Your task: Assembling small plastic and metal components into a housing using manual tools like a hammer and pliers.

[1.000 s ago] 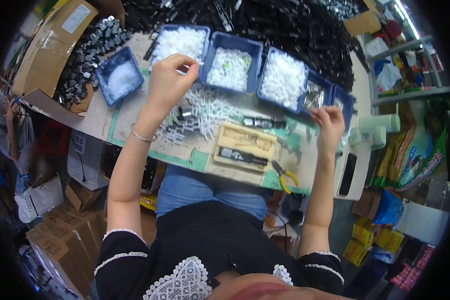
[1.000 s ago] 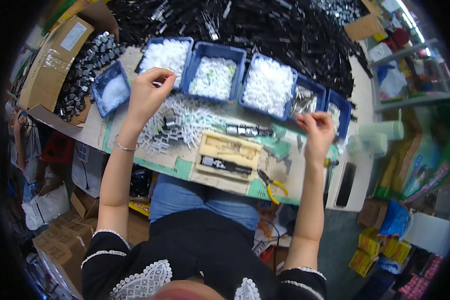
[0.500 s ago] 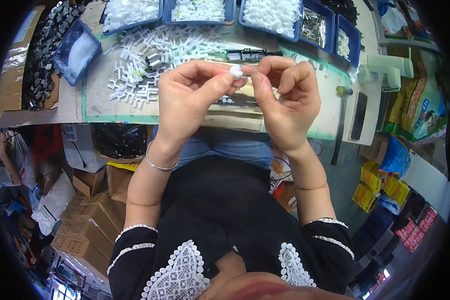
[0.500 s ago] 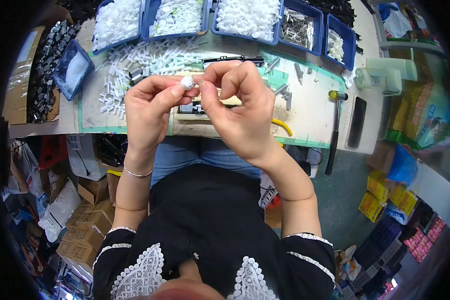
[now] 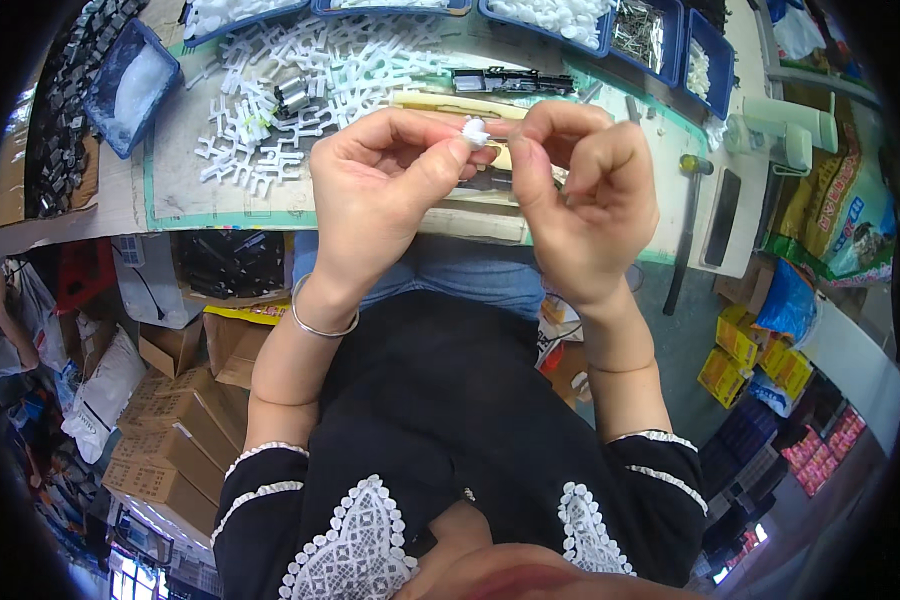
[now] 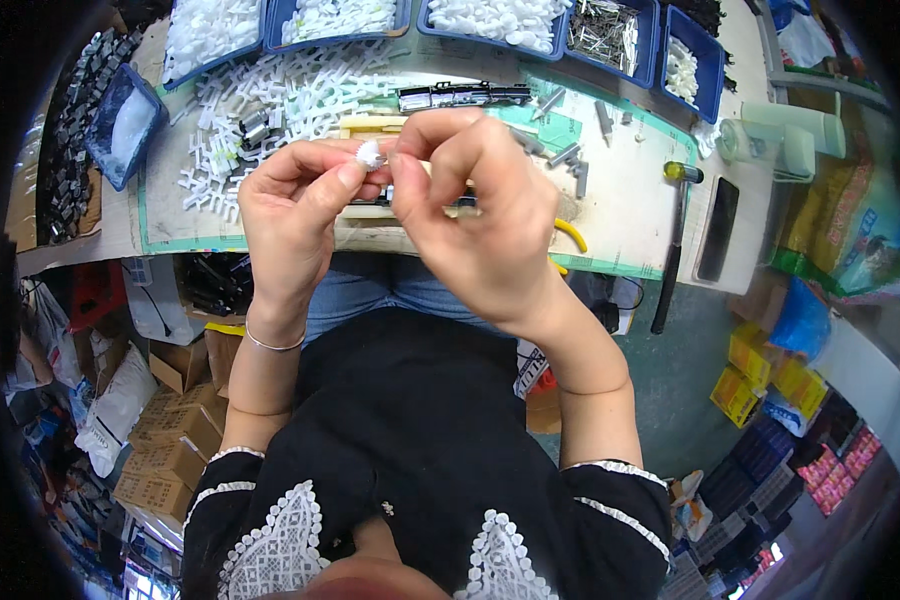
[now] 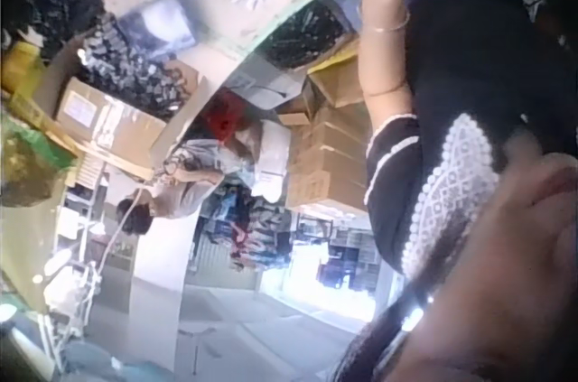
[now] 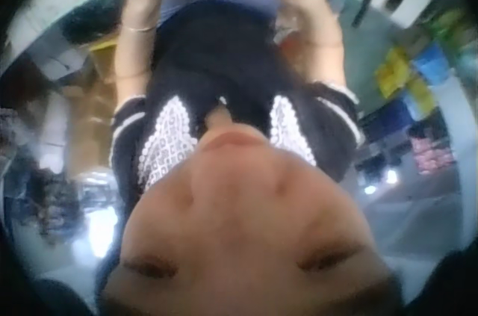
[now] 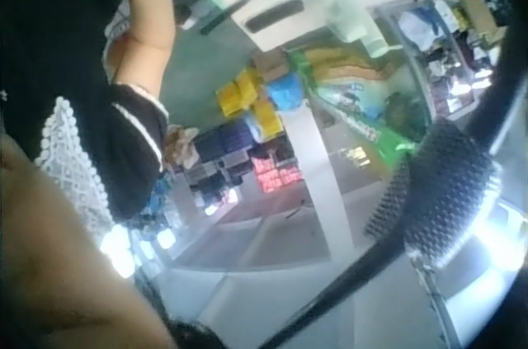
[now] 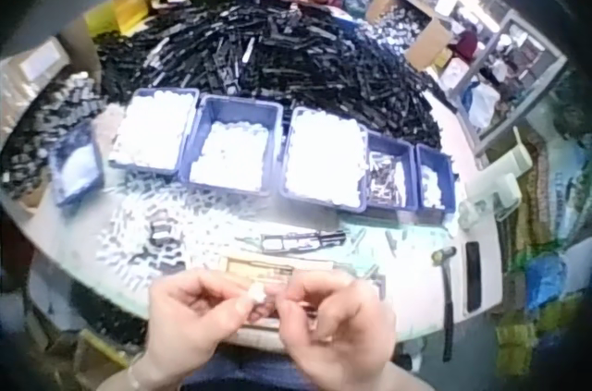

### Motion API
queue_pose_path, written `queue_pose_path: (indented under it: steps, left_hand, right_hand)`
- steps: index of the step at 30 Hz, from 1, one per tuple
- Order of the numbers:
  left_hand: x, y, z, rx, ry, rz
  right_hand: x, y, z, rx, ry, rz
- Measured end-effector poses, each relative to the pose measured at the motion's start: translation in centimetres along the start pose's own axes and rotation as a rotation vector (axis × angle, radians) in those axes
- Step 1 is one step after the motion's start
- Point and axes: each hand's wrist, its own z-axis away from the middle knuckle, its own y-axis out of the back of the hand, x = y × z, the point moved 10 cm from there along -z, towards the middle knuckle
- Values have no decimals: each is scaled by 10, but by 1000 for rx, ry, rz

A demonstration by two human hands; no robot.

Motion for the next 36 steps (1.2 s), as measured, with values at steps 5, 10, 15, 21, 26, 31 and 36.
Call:
queue_pose_path:
  steps: [5, 10, 15, 21, 26, 31, 36]
  left_hand:
    - [0, -2, 2, 25, 11, -92]
    - [36, -43, 33, -344, -774, -1102]
    - [30, -29, 34, -205, -658, -689]
    - [-2, -10, 31, -178, -238, -95]
    - [-15, -3, 30, -149, -53, -119]
    - [11, 4, 33, -98, -512, -1132]
    - [-9, -8, 48, -198, -640, -1449]
  right_hand:
    - [-14, -6, 0, -39, 221, 260]
    - [38, -13, 11, -229, -430, -109]
    - [43, -11, 31, -34, -530, -527]
    - [9, -2, 26, -145, -83, 82]
    - [-3, -9, 27, -196, 91, 370]
    - [32, -10, 34, -255, 180, 725]
    - [39, -25, 32, -360, 246, 807]
